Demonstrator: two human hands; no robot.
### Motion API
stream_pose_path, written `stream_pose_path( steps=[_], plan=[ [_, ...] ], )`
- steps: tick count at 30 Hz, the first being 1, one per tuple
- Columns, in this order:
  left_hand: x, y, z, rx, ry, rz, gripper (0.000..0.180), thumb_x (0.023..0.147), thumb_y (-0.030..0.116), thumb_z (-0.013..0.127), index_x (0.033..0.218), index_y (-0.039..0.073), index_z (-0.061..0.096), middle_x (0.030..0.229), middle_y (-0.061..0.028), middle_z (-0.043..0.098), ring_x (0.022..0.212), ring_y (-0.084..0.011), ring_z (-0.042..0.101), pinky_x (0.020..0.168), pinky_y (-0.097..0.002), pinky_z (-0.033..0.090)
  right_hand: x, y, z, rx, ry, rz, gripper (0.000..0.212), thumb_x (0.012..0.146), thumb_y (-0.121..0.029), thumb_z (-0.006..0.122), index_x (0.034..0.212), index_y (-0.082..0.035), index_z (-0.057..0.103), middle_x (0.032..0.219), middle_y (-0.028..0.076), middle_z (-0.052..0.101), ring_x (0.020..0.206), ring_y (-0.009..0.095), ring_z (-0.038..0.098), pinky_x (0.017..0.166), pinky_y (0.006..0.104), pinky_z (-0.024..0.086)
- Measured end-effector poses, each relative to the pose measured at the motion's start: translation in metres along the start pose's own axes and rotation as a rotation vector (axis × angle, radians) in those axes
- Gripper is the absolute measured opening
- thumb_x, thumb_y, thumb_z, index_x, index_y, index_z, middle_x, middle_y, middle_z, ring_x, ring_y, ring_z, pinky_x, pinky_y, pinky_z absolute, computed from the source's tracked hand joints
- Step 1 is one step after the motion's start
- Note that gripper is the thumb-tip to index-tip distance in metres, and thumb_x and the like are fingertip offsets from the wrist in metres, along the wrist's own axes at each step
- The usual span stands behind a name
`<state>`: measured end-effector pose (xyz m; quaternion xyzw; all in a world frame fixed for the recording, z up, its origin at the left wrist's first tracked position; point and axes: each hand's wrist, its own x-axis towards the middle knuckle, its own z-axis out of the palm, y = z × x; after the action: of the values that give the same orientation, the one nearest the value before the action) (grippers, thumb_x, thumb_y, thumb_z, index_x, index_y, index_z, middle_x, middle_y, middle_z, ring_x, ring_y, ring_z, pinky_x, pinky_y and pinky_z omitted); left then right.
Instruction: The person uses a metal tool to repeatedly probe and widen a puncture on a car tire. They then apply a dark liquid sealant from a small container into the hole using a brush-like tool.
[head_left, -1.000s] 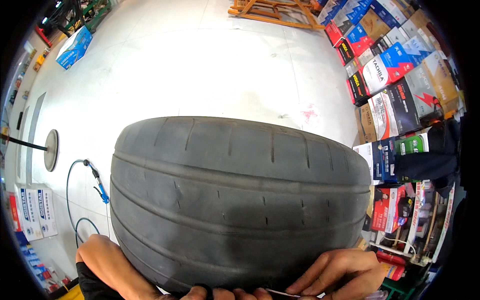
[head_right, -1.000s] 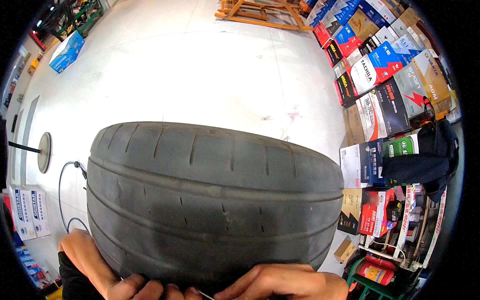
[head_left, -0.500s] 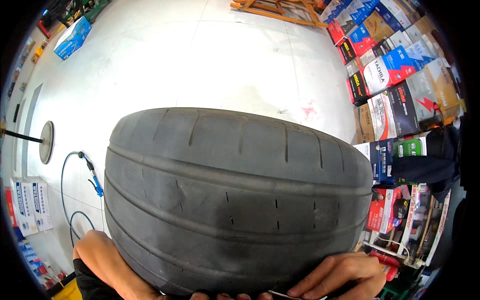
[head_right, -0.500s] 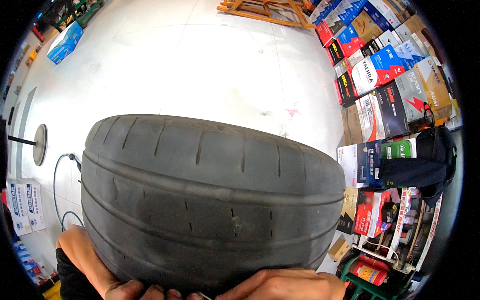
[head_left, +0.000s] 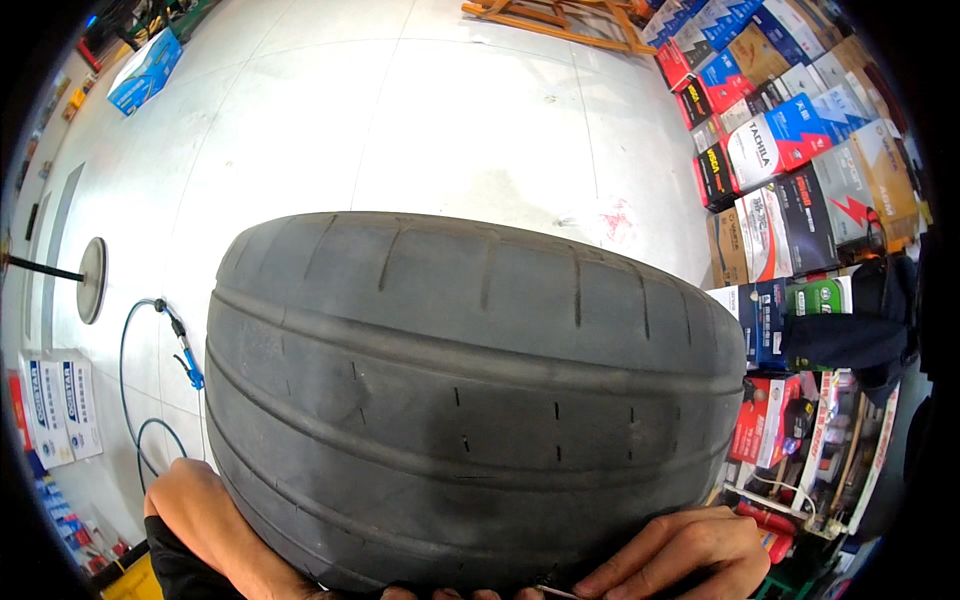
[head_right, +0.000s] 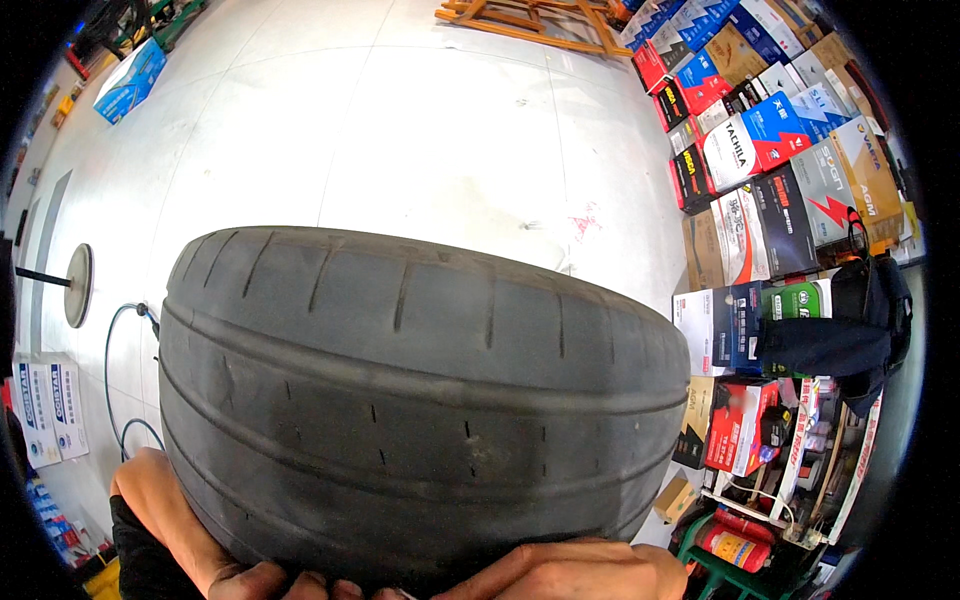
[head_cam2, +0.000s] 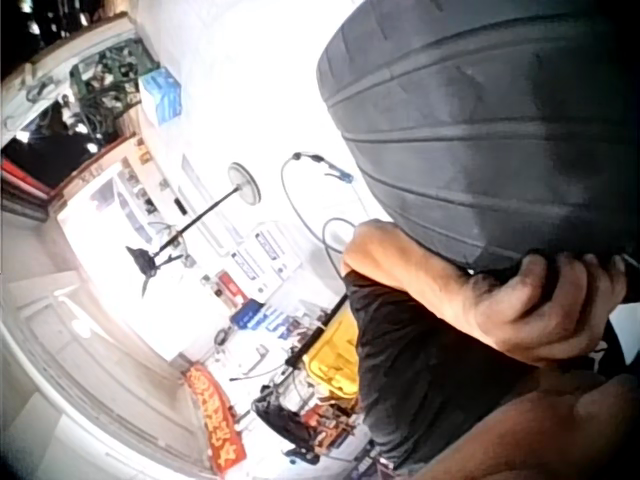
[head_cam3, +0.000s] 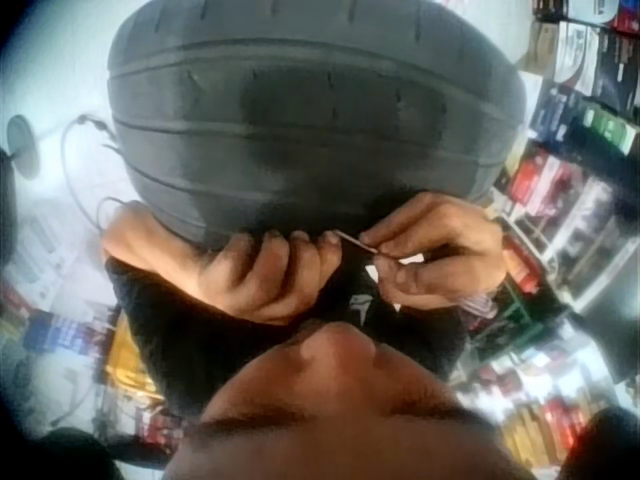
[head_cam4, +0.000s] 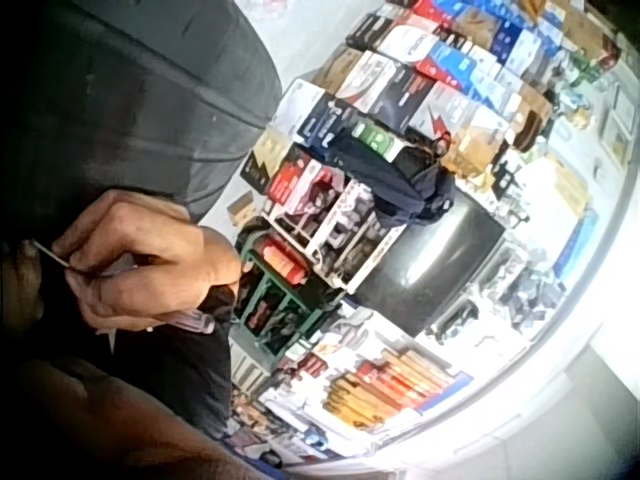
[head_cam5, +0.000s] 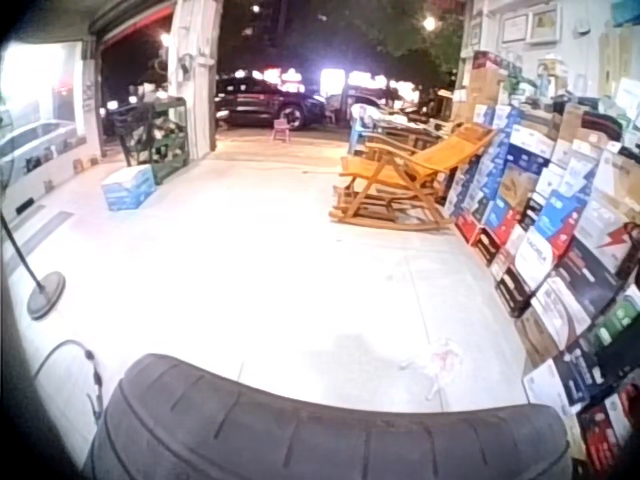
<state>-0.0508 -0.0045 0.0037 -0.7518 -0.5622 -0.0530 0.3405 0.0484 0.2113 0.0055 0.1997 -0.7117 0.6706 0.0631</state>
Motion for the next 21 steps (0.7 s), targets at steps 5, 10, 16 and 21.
stream_pose_path(
  steps=[5,10,16,21],
  plan=[
    [-0.001,0.003,0.003,0.010,0.064,-0.042,0.036,0.083,0.039,0.045,0.098,0.011,0.063,0.088,-0.0002,0.056,0.079,-0.0150,0.052,0.071,-0.0308,0.038,-0.002,0.003,0.004,-0.007,0.010,-0.016,0.021,0.065,0.010,0.067,0.072,-0.005,0.053,0.072,0.012,0.055,0.056,0.022,0.059,0.049,0.0293,0.053],
    [0.008,0.032,0.001,-0.158,0.112,-0.354,0.026,0.076,0.028,0.051,0.083,0.010,0.068,0.085,-0.0016,0.060,0.074,-0.0159,0.054,0.064,-0.0297,0.038,-0.002,0.001,-0.001,-0.016,-0.055,0.027,0.018,0.067,0.009,0.067,0.070,-0.004,0.054,0.072,0.012,0.055,0.058,0.023,0.060,0.049,0.0292,0.052],
    [0.006,0.036,-0.006,-0.291,0.073,-0.432,0.025,0.076,0.024,0.048,0.080,0.009,0.068,0.096,-0.0031,0.062,0.079,-0.0155,0.055,0.064,-0.0313,0.037,0.006,-0.008,0.000,-0.136,-0.121,0.032,0.017,0.068,0.006,0.068,0.072,-0.003,0.054,0.071,0.011,0.055,0.061,0.024,0.062,0.049,0.0283,0.051],
    [-0.003,0.009,0.005,-0.121,0.137,-0.067,0.037,0.083,0.034,0.039,0.098,0.008,0.061,0.103,-0.0067,0.062,0.094,-0.0200,0.057,0.078,-0.0349,0.041,0.001,-0.001,0.000,-0.083,-0.067,0.010,0.020,0.066,0.006,0.070,0.070,-0.004,0.053,0.073,0.011,0.055,0.063,0.024,0.062,0.048,0.0274,0.051]
  ],
)
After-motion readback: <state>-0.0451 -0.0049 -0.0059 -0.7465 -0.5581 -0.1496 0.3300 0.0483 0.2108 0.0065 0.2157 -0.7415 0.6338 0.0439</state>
